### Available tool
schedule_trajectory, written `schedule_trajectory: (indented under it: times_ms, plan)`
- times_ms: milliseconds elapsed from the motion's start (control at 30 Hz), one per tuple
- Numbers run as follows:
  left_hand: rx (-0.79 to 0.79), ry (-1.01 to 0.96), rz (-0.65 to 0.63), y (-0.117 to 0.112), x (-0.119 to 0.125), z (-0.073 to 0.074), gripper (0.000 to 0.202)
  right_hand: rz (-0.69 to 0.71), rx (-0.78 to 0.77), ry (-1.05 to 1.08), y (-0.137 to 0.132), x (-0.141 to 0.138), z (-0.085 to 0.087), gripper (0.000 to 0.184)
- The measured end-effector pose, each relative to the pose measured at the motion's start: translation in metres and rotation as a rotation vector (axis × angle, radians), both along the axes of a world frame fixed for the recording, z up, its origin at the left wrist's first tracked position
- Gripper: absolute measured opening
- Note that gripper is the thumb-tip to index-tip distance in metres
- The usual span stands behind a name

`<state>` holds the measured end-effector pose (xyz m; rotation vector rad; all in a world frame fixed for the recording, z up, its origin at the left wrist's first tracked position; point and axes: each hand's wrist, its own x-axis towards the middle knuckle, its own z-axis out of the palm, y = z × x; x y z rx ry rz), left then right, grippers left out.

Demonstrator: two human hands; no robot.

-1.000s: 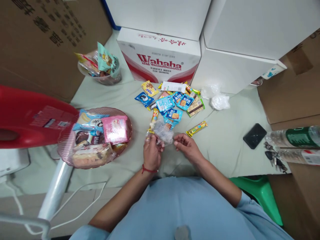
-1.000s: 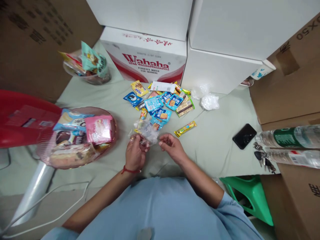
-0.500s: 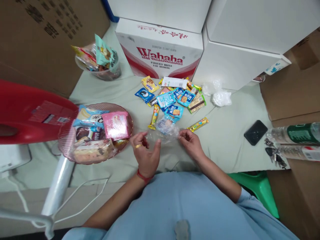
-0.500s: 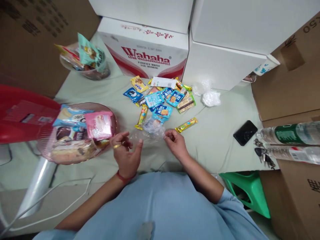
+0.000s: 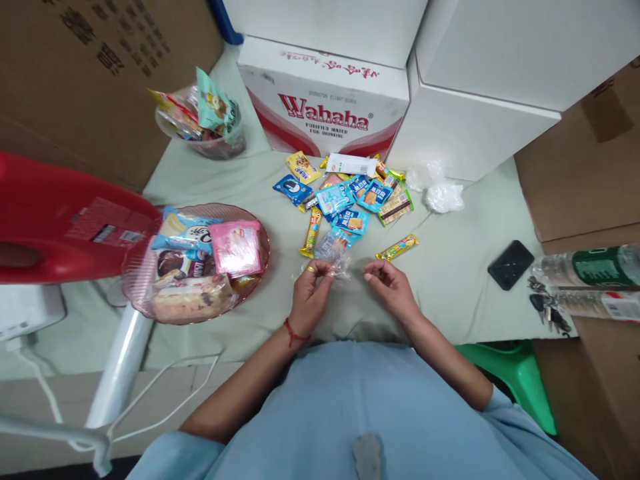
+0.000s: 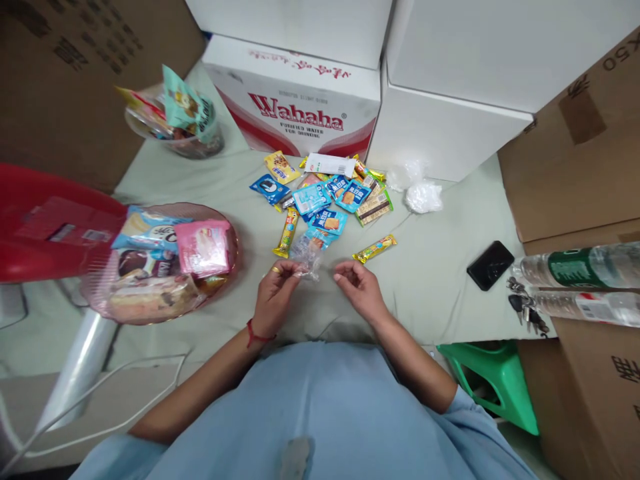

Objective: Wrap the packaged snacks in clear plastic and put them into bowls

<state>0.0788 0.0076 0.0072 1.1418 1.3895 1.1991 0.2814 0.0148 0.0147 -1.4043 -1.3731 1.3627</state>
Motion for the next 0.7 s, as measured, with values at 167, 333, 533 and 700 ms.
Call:
schedule_trajectory:
  times_ms: [167,333,533,700]
  plan:
    - [-0.073,-0.256,-0.013,-0.005,0.007,0.012,0.012,0.042,0.104,0.027,0.007,-0.002,-0.003,0.043]
    - [-0.129,-0.492,0.033,-0.003,0.003,0.015,0.017,0.221,0.162,0.050,0.017,-0.018,0.003,0.029]
    - [-0.327,-0.627,0.040,0.007,-0.003,0.022,0.034,0.289,-0.185,0.309,0.024,-0.017,0.011,0.041]
    - [-0.371,-0.628,0.143,0.014,0.008,0.025,0.053,0.069,0.031,0.077,0.015,-0.012,0.015,0.038]
